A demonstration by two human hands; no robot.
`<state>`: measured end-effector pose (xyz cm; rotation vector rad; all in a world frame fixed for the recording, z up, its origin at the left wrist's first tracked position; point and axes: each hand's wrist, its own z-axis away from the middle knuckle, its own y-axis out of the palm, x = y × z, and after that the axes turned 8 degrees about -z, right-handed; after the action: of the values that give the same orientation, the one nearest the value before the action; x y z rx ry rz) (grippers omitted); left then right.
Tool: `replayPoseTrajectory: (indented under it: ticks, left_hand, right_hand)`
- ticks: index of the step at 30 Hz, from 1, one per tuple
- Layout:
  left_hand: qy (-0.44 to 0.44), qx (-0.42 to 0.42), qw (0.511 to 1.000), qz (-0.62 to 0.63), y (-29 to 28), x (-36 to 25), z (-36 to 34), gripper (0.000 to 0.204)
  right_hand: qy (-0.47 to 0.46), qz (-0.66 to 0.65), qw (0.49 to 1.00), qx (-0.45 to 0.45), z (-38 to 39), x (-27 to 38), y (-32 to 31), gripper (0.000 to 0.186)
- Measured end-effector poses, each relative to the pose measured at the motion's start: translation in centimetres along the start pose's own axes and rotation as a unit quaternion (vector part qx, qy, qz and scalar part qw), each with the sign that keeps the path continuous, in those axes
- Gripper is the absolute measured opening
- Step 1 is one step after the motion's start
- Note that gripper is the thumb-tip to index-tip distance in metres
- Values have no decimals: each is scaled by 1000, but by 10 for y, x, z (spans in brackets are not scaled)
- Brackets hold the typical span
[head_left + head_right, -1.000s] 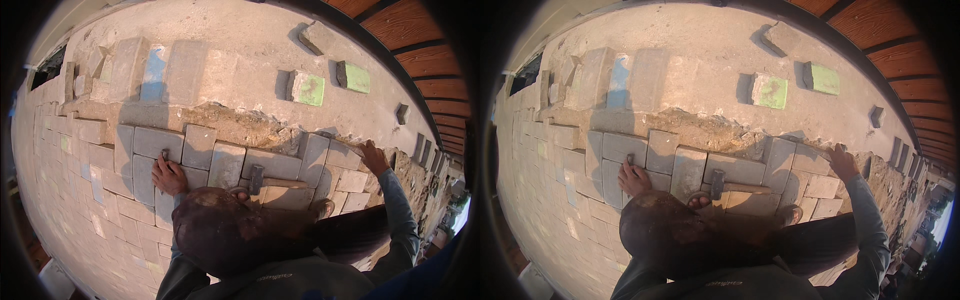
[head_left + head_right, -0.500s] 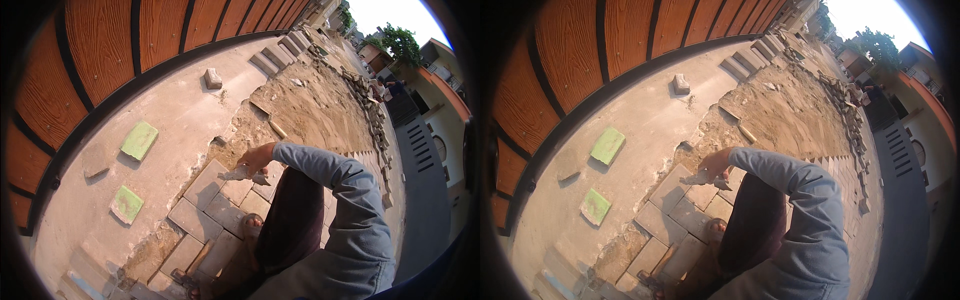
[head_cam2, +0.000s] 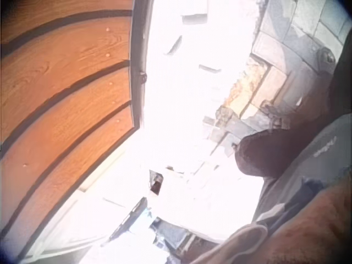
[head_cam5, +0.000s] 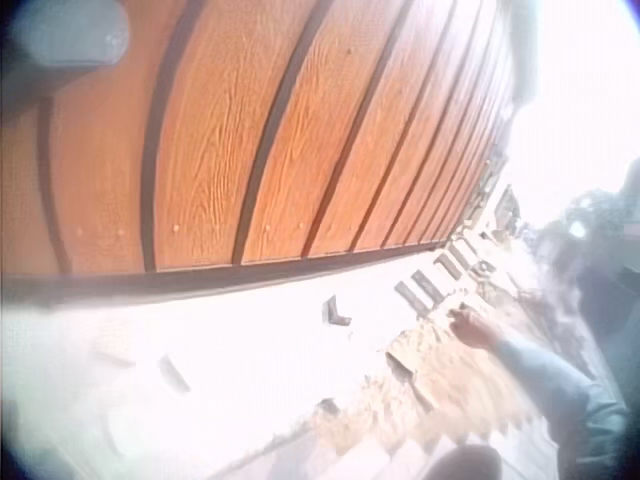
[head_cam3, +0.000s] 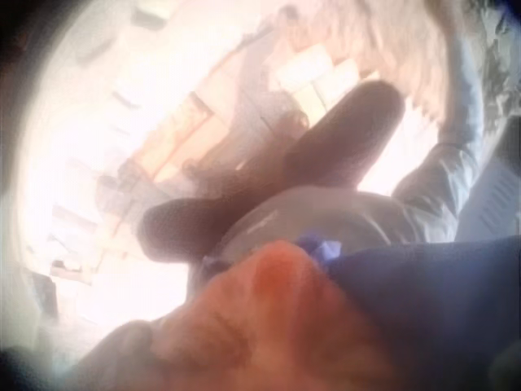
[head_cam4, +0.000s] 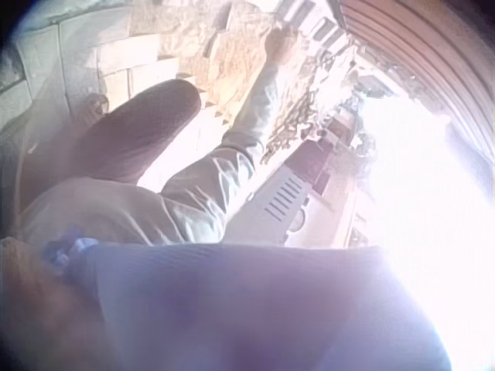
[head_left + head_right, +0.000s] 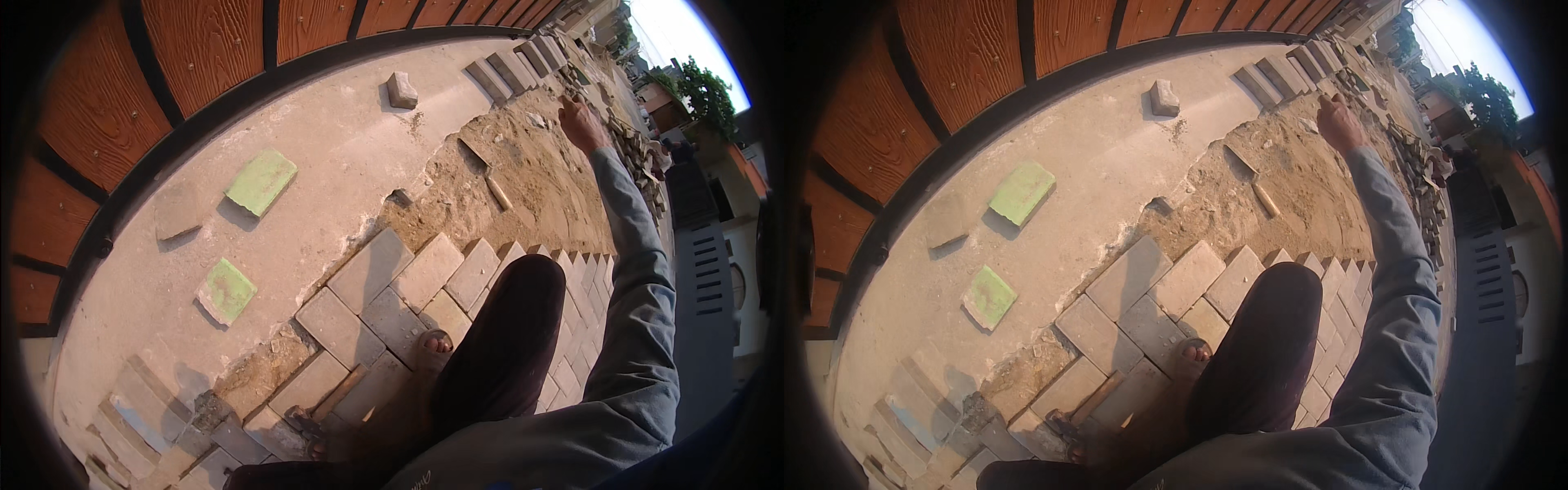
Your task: The person uses a hammer and chisel to break and adjust paving stones on a partially completed patio. They repeatedly position stones, tap them into place, and remove excess material to fit the pattern.
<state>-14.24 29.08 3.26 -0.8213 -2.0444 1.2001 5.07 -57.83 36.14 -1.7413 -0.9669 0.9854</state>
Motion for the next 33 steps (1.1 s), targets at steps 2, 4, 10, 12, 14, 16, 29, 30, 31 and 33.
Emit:
replayPoseTrajectory:
  ticks: [2,4,10,12,14,16,29,30,31,33]
  left_hand:
    - [-23,43,999,10,-2,32,19,40]
    - [-64,81,994,20,-1,58,42,40]
    - [-152,72,986,-2,26,81,50,44]
    - [-160,63,985,-5,29,82,51,44]
    - [-152,52,987,6,31,84,52,44]
    - [-152,51,987,0,35,88,56,44]
    - [-159,47,986,23,41,94,59,43]
    - [-165,57,984,25,42,95,60,43]
    - [-170,66,983,26,43,96,61,43]
    - [-173,69,982,25,46,99,61,43]
  right_hand:
    - [-168,-202,954,146,16,112,30,25]
    - [-345,-297,843,287,60,230,55,26]
    - [-588,-319,601,436,241,520,98,38]
    - [-590,-232,645,427,291,587,107,36]
    - [-578,-265,639,434,328,641,117,35]
    - [-567,-342,636,397,349,676,126,33]
    - [-717,-209,647,152,358,716,106,38]
    - [-707,-231,649,162,353,706,108,38]
    - [-688,-241,664,169,352,696,110,37]
    - [-657,-224,686,219,357,689,114,38]
